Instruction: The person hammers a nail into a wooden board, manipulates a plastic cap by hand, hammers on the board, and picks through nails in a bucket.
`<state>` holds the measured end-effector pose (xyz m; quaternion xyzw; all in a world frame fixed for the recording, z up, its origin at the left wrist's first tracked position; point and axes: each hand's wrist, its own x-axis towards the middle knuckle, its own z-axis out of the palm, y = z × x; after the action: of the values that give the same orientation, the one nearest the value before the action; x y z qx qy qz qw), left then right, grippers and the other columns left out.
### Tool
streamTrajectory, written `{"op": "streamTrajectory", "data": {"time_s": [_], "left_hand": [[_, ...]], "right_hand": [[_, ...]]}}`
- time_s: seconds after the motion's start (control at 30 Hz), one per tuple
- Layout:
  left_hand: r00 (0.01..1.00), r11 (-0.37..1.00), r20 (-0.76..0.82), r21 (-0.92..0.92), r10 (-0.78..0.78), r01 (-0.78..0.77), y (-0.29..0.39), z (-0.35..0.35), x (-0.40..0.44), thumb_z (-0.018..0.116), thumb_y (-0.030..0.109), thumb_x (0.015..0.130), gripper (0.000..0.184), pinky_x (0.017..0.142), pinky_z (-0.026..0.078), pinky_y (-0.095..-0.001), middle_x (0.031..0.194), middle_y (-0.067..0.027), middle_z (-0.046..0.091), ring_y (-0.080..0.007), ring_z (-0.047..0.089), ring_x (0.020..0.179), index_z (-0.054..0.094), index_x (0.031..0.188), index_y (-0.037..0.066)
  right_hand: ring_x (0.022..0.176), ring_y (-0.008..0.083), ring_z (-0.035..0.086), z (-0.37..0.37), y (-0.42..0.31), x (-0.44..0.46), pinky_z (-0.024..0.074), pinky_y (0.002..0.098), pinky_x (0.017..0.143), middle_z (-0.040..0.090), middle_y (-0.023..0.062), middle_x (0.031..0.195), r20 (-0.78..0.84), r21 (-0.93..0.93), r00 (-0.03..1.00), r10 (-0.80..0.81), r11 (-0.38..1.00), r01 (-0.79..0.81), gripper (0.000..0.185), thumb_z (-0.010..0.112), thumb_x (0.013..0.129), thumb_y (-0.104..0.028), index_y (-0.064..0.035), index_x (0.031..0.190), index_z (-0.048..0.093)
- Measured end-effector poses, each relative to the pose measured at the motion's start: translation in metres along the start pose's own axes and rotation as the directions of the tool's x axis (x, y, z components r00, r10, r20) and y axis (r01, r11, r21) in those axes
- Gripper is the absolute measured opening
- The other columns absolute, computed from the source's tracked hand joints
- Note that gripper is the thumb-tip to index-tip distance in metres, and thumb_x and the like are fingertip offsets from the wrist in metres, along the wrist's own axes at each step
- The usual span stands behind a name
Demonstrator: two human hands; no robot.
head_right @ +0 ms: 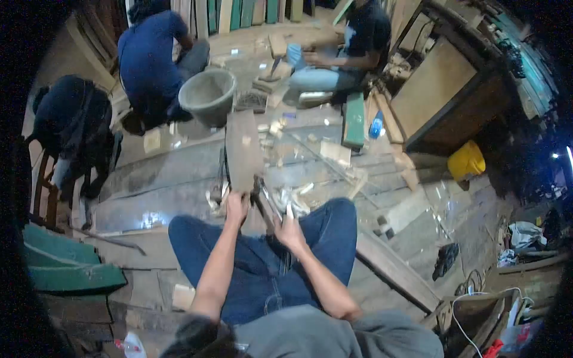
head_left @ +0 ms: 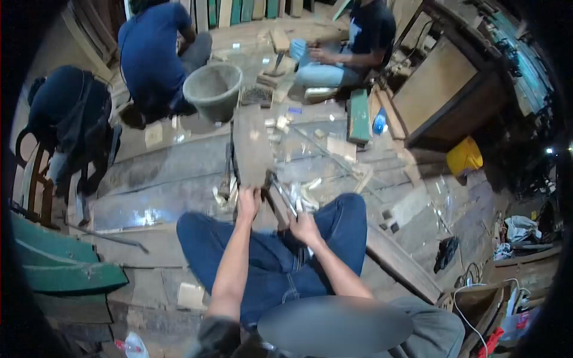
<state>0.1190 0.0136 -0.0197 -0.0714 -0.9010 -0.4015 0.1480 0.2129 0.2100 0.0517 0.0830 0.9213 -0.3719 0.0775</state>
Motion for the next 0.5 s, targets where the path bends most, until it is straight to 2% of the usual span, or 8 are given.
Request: {"op": "streamTrajectory", "data": {"time_s": [0.03, 0.1, 0.13, 0.17, 0.2, 0.27, 0.3, 0.5], "left_hand": [[0.953, 0.978, -0.222, 0.069, 0.206, -0.196, -0.03, 0.026, -0.005, 0.062, 0.006, 0.083, 0.015, 0.085, 0.046, -0.0484, 0.099, -0.0241, 0.064, -0.0432, 0.057, 0.093, 0.067, 0.094, -0.003], [1.0, 1.0, -0.018, 0.006, -0.007, 0.007, 0.003, -0.001, 0.001, 0.063, 0.006, 0.081, 0.014, 0.087, 0.046, -0.0481, 0.095, -0.023, 0.064, -0.0431, 0.057, 0.095, 0.068, 0.091, -0.002], [0.996, 0.998, -0.089, 0.062, 0.023, -0.018, 0.001, 0.004, -0.004, 0.063, 0.007, 0.08, 0.014, 0.084, 0.047, -0.0483, 0.092, -0.0227, 0.064, -0.0422, 0.058, 0.092, 0.069, 0.09, -0.001], [0.996, 0.998, -0.089, 0.05, 0.029, -0.024, 0.001, 0.004, -0.001, 0.064, 0.007, 0.079, 0.013, 0.081, 0.048, -0.0477, 0.091, -0.0223, 0.064, -0.0413, 0.059, 0.09, 0.069, 0.089, 0.0], [0.996, 0.999, -0.084, 0.04, 0.028, -0.024, 0.003, 0.001, 0.0, 0.065, 0.007, 0.079, 0.012, 0.078, 0.049, -0.0471, 0.089, -0.0218, 0.064, -0.0404, 0.06, 0.087, 0.07, 0.088, 0.001], [0.999, 0.999, -0.024, -0.01, -0.048, 0.047, 0.007, -0.002, -0.001, 0.067, 0.006, 0.077, 0.011, 0.074, 0.05, -0.0452, 0.087, -0.0205, 0.065, -0.0388, 0.061, 0.082, 0.07, 0.087, 0.001], [0.999, 0.999, -0.019, 0.005, -0.044, 0.044, 0.004, 0.0, 0.001, 0.068, 0.005, 0.077, 0.01, 0.073, 0.051, -0.0434, 0.084, -0.0193, 0.064, -0.0373, 0.062, 0.08, 0.069, 0.086, 0.001], [0.999, 1.0, -0.038, -0.001, -0.008, 0.008, -0.001, 0.003, 0.0, 0.067, 0.006, 0.077, 0.008, 0.075, 0.049, -0.0463, 0.084, -0.0203, 0.063, -0.0398, 0.061, 0.083, 0.067, 0.082, 0.0]], "right_hand": [[0.087, 0.0489, 0.061, -0.002, 0.002, 0.0, 0.0499, 0.0512, 0.074, 0.061, 0.0345, 0.083, -0.017, 0.011, 1.0, -0.003, 1.0, 0.003, 0.041, 0.052, 0.096, -0.032, 0.007, 0.099, 0.064], [0.093, 0.048, 0.061, -0.009, -0.001, 0.006, 0.0497, 0.0495, 0.077, 0.061, 0.0348, 0.09, -0.067, 0.029, 0.997, -0.025, 0.999, 0.027, 0.043, 0.053, 0.095, -0.034, 0.0071, 0.101, 0.063], [0.097, 0.0476, 0.06, -0.013, -0.002, 0.004, 0.0495, 0.0486, 0.079, 0.061, 0.035, 0.093, -0.057, 0.028, 0.998, -0.012, 1.0, 0.014, 0.044, 0.054, 0.095, -0.035, 0.0072, 0.102, 0.063], [0.098, 0.0464, 0.061, -0.028, -0.015, 0.003, 0.05, 0.0479, 0.078, 0.062, 0.0348, 0.095, 0.025, -0.022, 0.997, 0.072, 0.997, -0.072, 0.049, 0.052, 0.095, -0.04, 0.0075, 0.1, 0.064], [0.097, 0.0456, 0.062, -0.033, -0.016, 0.002, 0.0502, 0.0479, 0.078, 0.062, 0.0342, 0.094, 0.044, -0.023, 0.996, 0.076, 0.997, -0.075, 0.052, 0.052, 0.095, -0.044, 0.0068, 0.1, 0.065], [0.095, 0.0453, 0.063, -0.013, 0.014, 0.013, 0.0505, 0.0481, 0.078, 0.063, 0.0332, 0.091, -0.036, -0.011, 0.999, 0.003, 1.0, -0.003, 0.055, 0.052, 0.095, -0.046, 0.0071, 0.098, 0.066], [0.094, 0.0459, 0.063, -0.017, 0.011, 0.01, 0.0506, 0.0485, 0.079, 0.064, 0.0327, 0.09, -0.012, -0.046, 0.999, 0.035, 0.998, -0.035, 0.055, 0.051, 0.095, -0.046, 0.0077, 0.098, 0.066], [0.096, 0.047, 0.062, -0.012, 0.017, 0.002, 0.0505, 0.0495, 0.082, 0.064, 0.0333, 0.093, 0.057, -0.074, 0.992, 0.11, 0.992, -0.105, 0.058, 0.048, 0.095, -0.048, 0.008, 0.099, 0.065]]}}
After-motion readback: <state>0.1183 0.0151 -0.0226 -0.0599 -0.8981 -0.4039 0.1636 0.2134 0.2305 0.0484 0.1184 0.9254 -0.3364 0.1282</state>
